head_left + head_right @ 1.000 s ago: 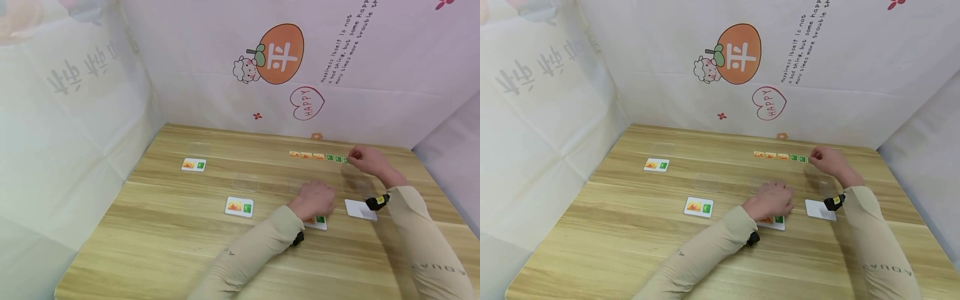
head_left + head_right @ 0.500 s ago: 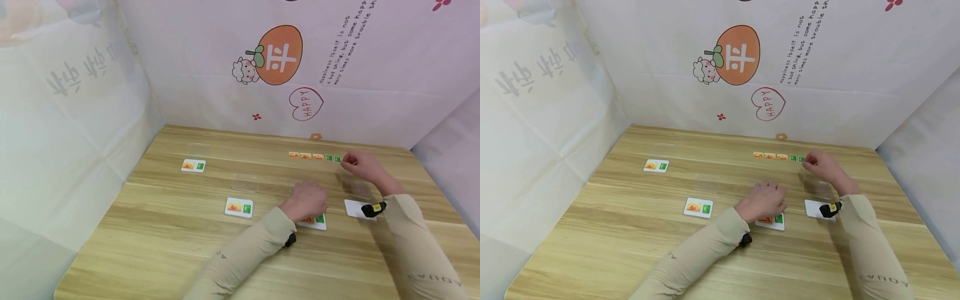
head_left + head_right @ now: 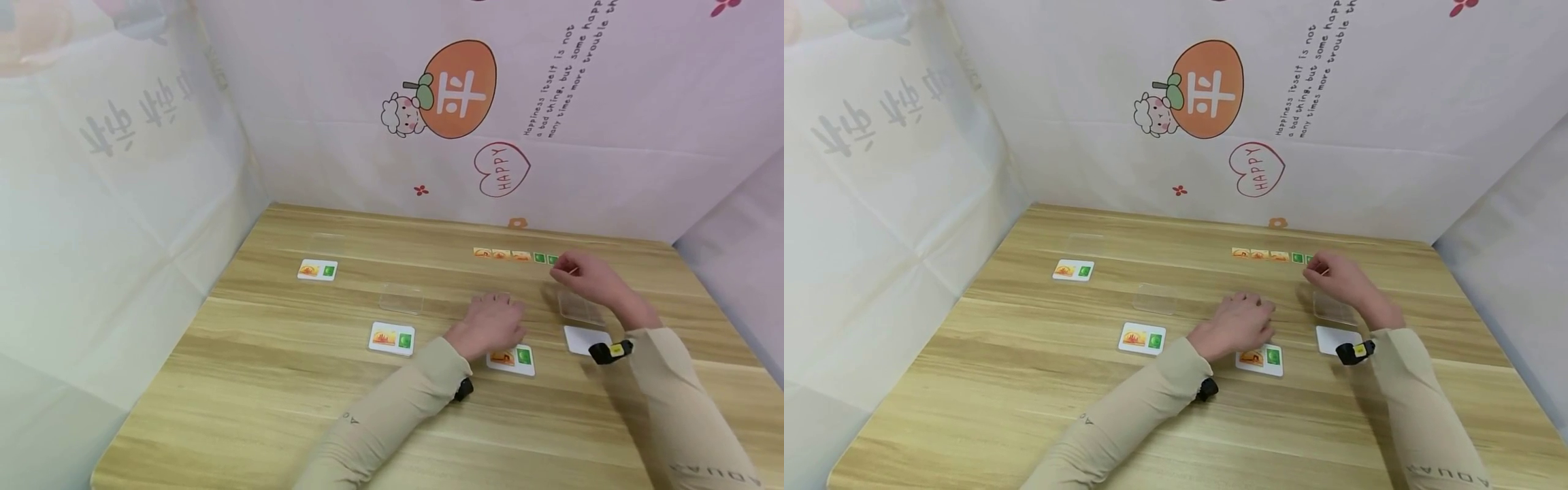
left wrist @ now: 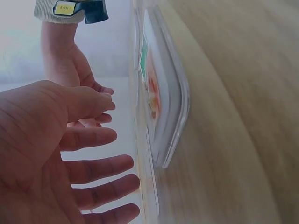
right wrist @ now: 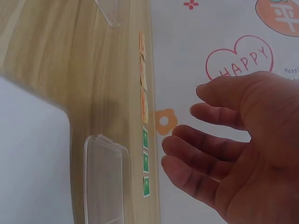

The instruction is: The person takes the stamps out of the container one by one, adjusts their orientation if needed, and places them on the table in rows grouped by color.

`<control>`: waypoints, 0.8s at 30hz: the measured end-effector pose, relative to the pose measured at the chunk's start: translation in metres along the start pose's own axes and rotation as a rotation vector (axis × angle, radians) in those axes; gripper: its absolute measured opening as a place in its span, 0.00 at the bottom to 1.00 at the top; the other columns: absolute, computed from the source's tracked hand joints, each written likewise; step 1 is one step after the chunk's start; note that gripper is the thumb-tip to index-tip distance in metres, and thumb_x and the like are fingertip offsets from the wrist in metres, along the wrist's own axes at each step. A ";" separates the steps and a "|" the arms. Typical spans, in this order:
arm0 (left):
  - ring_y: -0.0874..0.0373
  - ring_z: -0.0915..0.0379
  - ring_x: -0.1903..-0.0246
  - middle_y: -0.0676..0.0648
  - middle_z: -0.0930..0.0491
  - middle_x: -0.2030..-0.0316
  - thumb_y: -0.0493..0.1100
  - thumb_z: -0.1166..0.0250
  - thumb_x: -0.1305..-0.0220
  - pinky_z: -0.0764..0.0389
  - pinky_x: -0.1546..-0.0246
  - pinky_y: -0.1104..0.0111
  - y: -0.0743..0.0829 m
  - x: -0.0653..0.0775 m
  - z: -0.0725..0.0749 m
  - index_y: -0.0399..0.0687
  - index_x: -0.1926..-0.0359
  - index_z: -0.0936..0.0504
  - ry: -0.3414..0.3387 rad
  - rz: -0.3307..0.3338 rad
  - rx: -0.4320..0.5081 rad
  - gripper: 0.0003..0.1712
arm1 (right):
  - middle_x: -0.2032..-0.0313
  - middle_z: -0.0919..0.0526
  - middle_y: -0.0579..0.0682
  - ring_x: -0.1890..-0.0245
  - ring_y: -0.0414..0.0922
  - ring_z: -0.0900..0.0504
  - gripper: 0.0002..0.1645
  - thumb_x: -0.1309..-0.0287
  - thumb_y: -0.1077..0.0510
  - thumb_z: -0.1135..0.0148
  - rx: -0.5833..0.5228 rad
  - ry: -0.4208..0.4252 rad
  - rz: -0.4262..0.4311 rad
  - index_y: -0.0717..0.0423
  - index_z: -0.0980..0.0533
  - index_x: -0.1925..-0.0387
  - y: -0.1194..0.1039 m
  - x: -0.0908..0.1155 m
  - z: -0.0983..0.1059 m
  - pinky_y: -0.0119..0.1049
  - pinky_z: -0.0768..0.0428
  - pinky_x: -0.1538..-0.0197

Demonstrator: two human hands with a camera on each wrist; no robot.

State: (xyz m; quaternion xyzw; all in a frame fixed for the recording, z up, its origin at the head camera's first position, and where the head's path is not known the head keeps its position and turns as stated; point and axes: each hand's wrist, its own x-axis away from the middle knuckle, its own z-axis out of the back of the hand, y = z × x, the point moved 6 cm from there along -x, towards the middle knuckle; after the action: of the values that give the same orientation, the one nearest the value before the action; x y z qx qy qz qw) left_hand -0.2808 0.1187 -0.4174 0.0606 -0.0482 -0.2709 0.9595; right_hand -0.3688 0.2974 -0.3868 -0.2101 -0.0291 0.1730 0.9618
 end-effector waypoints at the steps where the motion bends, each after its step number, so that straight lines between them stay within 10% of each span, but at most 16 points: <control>1: 0.56 0.34 0.37 0.56 0.26 0.41 0.60 0.48 0.28 0.29 0.39 0.57 -0.001 0.000 0.000 0.64 0.38 0.27 0.004 -0.003 0.003 0.22 | 0.59 0.17 0.59 0.59 0.53 0.20 0.16 0.30 0.52 0.46 -0.001 -0.002 0.002 0.61 0.22 0.56 -0.002 0.001 0.000 0.39 0.23 0.60; 24: 0.53 0.31 0.39 0.53 0.26 0.38 0.59 0.48 0.28 0.27 0.42 0.57 -0.028 0.018 0.010 0.61 0.33 0.30 0.030 -0.012 0.049 0.26 | 0.61 0.16 0.55 0.62 0.48 0.21 0.14 0.31 0.53 0.44 0.002 -0.008 0.069 0.59 0.21 0.56 -0.034 0.012 -0.015 0.36 0.23 0.61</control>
State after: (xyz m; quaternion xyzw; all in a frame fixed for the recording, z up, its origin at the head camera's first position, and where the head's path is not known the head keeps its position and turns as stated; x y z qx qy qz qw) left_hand -0.2808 0.0847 -0.4109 0.0886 -0.0399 -0.2744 0.9567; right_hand -0.3449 0.2664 -0.3862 -0.2093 -0.0255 0.2070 0.9553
